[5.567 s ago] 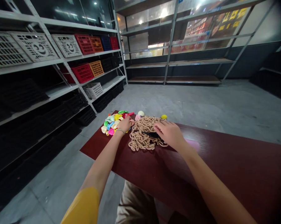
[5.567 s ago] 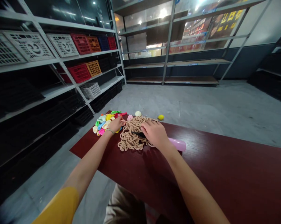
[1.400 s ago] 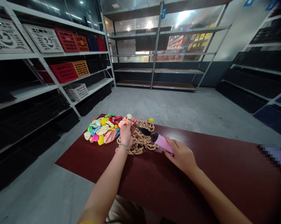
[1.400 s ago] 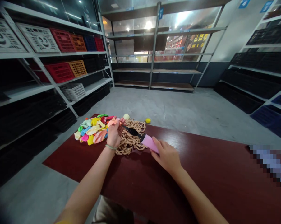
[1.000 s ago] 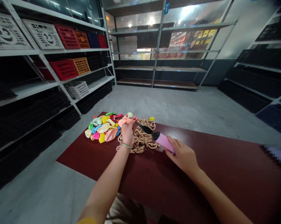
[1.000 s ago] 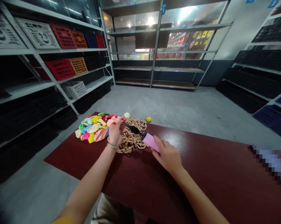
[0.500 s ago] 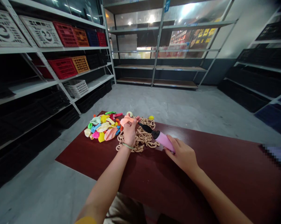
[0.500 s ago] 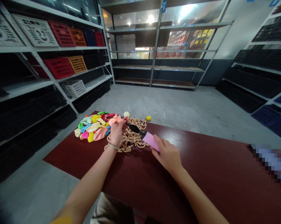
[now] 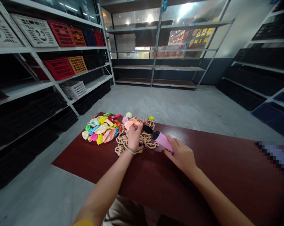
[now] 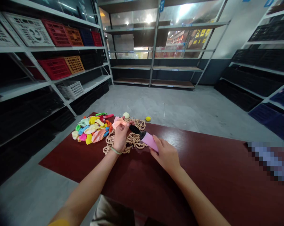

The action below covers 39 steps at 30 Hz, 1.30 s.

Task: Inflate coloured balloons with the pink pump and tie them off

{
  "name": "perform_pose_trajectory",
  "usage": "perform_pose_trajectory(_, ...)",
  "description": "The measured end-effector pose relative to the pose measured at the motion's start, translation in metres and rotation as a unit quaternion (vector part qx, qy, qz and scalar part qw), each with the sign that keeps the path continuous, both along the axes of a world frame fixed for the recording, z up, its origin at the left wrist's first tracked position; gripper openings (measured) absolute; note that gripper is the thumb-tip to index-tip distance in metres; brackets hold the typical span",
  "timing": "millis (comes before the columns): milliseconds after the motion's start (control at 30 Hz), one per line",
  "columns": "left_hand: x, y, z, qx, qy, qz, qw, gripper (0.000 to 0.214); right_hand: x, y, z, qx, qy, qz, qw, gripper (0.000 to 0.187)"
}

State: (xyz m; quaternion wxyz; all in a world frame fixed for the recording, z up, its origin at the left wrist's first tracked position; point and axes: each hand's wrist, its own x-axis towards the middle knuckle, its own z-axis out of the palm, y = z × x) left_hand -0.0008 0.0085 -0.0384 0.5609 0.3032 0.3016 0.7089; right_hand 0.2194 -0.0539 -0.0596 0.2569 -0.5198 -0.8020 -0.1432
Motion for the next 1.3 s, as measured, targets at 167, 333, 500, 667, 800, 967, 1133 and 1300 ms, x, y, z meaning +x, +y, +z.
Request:
perform_pose_trajectory(167,0.011,-0.008,0.003,-0.029,-0.065,-0.040,0.997,0.043,-0.002,0.000,-0.002,-0.010,0.017,0.000,1.000,0.047)
perform_pose_trajectory(333,0.022,-0.012,0.004,-0.040,-0.105,-0.055,0.992,0.052,-0.009,-0.004,-0.002,-0.033,0.025,0.021,0.999,0.048)
perform_pose_trajectory(500,0.025,-0.015,0.004,-0.013,-0.078,0.046,0.996,0.044,-0.016,-0.005,0.000,-0.048,0.028,0.057,0.997,0.050)
perform_pose_trajectory(667,0.025,-0.015,0.005,0.004,-0.090,0.102,0.991,0.020,-0.028,0.000,0.001,-0.060,0.016,0.078,0.995,0.051)
perform_pose_trajectory(800,0.020,-0.007,0.009,-0.020,-0.058,0.163,0.985,0.018,-0.034,0.005,-0.001,-0.078,0.000,0.086,0.993,0.052)
perform_pose_trajectory(967,-0.001,0.014,0.023,-0.005,-0.037,0.185,0.982,0.016,-0.007,0.012,-0.010,-0.090,-0.002,0.030,0.996,0.057)
perform_pose_trajectory(1133,-0.046,0.045,0.057,-0.023,-0.011,0.221,0.975,0.013,0.008,0.018,-0.021,-0.045,0.011,0.005,0.999,0.058)
perform_pose_trajectory(1300,-0.043,0.054,0.081,-0.015,-0.003,0.237,0.971,0.013,-0.012,0.018,-0.034,-0.002,0.057,-0.001,0.998,0.054)
